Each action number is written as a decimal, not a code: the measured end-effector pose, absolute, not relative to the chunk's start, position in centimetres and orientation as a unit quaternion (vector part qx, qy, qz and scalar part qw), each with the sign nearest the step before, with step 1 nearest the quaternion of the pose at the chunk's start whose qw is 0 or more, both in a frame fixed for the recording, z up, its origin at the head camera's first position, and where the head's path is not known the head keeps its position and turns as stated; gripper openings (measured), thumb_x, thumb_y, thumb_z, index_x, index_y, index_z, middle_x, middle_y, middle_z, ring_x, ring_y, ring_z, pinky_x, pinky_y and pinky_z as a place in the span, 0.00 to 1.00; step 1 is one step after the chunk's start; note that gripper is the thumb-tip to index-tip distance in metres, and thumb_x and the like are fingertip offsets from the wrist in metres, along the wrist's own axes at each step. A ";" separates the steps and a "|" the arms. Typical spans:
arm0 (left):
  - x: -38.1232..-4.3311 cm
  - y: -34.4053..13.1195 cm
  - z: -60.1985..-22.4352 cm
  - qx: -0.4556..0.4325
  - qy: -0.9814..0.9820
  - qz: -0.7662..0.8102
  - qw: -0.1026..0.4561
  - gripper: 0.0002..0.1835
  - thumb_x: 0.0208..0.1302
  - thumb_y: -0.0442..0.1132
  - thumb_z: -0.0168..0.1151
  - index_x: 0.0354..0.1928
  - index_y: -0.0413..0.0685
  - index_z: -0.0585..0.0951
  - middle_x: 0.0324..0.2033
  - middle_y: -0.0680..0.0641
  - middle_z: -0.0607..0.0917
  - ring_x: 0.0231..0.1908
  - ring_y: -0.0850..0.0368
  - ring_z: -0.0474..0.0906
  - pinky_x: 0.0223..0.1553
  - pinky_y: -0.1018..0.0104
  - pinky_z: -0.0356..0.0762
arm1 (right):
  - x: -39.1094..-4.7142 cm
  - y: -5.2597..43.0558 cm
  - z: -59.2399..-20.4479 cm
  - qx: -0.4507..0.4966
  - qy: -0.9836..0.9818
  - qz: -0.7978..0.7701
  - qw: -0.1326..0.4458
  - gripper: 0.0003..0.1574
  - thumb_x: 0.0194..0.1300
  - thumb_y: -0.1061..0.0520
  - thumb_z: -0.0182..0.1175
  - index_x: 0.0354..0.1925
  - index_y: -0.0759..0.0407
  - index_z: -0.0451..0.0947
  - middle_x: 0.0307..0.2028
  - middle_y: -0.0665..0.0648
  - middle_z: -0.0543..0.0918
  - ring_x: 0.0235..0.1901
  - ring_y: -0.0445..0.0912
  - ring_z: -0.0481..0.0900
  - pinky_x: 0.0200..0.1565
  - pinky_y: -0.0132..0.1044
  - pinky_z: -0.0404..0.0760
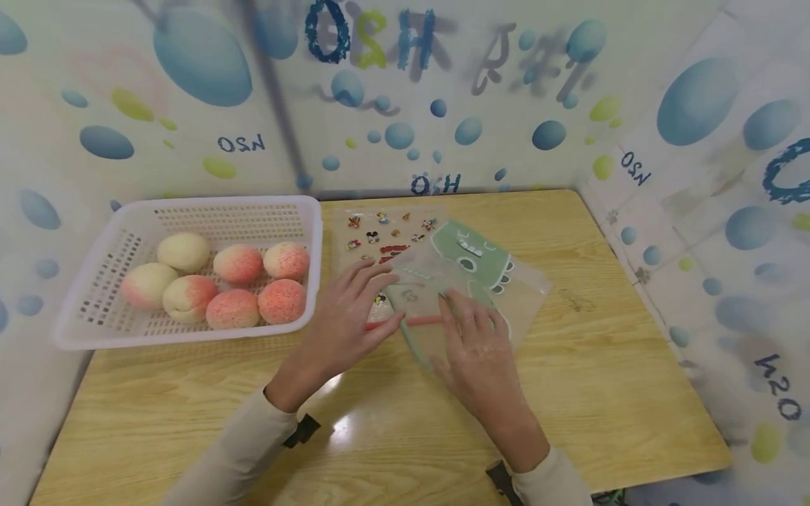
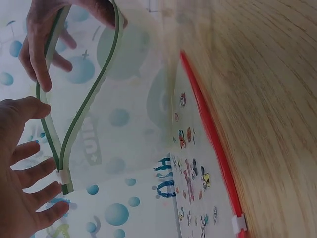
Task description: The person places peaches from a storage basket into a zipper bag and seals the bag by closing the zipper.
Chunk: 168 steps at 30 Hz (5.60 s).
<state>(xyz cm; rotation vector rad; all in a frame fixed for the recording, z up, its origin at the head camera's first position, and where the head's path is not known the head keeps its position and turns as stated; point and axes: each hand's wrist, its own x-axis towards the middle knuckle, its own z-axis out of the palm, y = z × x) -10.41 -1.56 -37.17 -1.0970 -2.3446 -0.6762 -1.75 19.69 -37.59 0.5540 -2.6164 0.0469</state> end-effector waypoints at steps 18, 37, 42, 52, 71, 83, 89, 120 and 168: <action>-10.8 0.4 -37.9 -0.404 -0.864 -0.214 0.213 0.25 0.54 0.46 0.61 0.56 0.54 0.73 0.59 0.44 0.67 0.61 0.47 0.56 0.55 0.51 0.62 | -1.9 19.6 -37.3 0.199 -0.950 0.019 0.238 0.67 0.30 0.42 0.74 0.64 0.67 0.56 0.63 0.65 0.58 0.51 0.61 0.65 0.46 0.55 0.66; -10.9 0.5 -37.7 -0.410 -0.853 -0.266 0.183 0.36 0.50 0.38 0.65 0.63 0.46 0.63 0.58 0.46 0.67 0.59 0.50 0.60 0.56 0.61 0.64 | -1.2 20.5 -37.1 0.176 -0.958 0.046 0.220 0.67 0.35 0.44 0.73 0.67 0.65 0.51 0.67 0.65 0.49 0.56 0.63 0.60 0.53 0.55 0.63; -11.2 0.5 -37.7 -0.410 -0.850 -0.268 0.194 0.36 0.49 0.37 0.65 0.63 0.44 0.64 0.58 0.45 0.68 0.58 0.49 0.61 0.58 0.62 0.60 | -0.8 20.9 -37.1 0.167 -0.957 0.051 0.230 0.64 0.36 0.44 0.72 0.67 0.63 0.53 0.66 0.64 0.51 0.58 0.62 0.60 0.53 0.56 0.64; -11.5 0.1 -37.3 -0.378 -0.861 -0.283 0.191 0.36 0.51 0.37 0.62 0.64 0.45 0.62 0.59 0.45 0.66 0.59 0.50 0.59 0.42 0.64 0.75 | -0.2 21.4 -37.3 0.148 -0.952 0.040 0.263 0.45 0.48 0.48 0.63 0.64 0.58 0.61 0.64 0.66 0.56 0.55 0.63 0.62 0.47 0.59 0.67; -12.0 0.6 -37.4 -0.394 -0.846 -0.297 0.203 0.38 0.48 0.32 0.60 0.65 0.42 0.60 0.58 0.44 0.65 0.58 0.48 0.59 0.46 0.60 0.72 | 0.2 21.9 -37.3 0.044 -0.960 -0.034 0.275 0.45 0.53 0.45 0.58 0.67 0.54 0.56 0.23 0.61 0.72 0.11 0.38 0.50 0.09 0.29 0.51; -12.5 1.3 -37.7 -0.426 -0.840 -0.282 0.185 0.43 0.43 0.31 0.63 0.66 0.40 0.57 0.60 0.42 0.64 0.62 0.49 0.54 0.59 0.63 0.58 | -0.3 21.6 -37.5 0.046 -0.951 0.030 0.305 0.47 0.46 0.54 0.55 0.66 0.62 0.56 0.15 0.55 0.71 0.09 0.41 0.57 0.08 0.31 0.55; -12.8 1.9 -37.8 -0.456 -0.835 -0.239 0.194 0.45 0.43 0.32 0.61 0.67 0.40 0.55 0.62 0.41 0.63 0.64 0.47 0.51 0.63 0.58 0.44 | -0.2 20.5 -36.5 0.085 -0.940 0.081 0.320 0.47 0.45 0.51 0.54 0.64 0.65 0.58 0.21 0.55 0.77 0.16 0.45 0.72 0.10 0.33 0.63; -11.3 -6.1 -37.3 -0.393 -0.856 -0.292 0.167 0.27 0.55 0.43 0.55 0.59 0.50 0.68 0.64 0.47 0.59 0.65 0.49 0.46 0.60 0.47 0.50 | -0.4 18.7 -38.0 0.103 -0.944 0.133 0.283 0.49 0.45 0.45 0.57 0.64 0.63 0.58 0.21 0.54 0.76 0.16 0.44 0.70 0.12 0.32 0.62; -16.7 -14.0 -37.3 -0.182 -0.968 -0.133 -0.111 0.27 0.48 0.48 0.61 0.53 0.51 0.70 0.39 0.44 0.72 0.34 0.48 0.69 0.32 0.52 0.69 | -0.4 18.2 -42.1 0.125 -0.946 0.132 0.267 0.50 0.46 0.50 0.60 0.65 0.66 0.56 0.26 0.54 0.76 0.20 0.46 0.70 0.18 0.39 0.69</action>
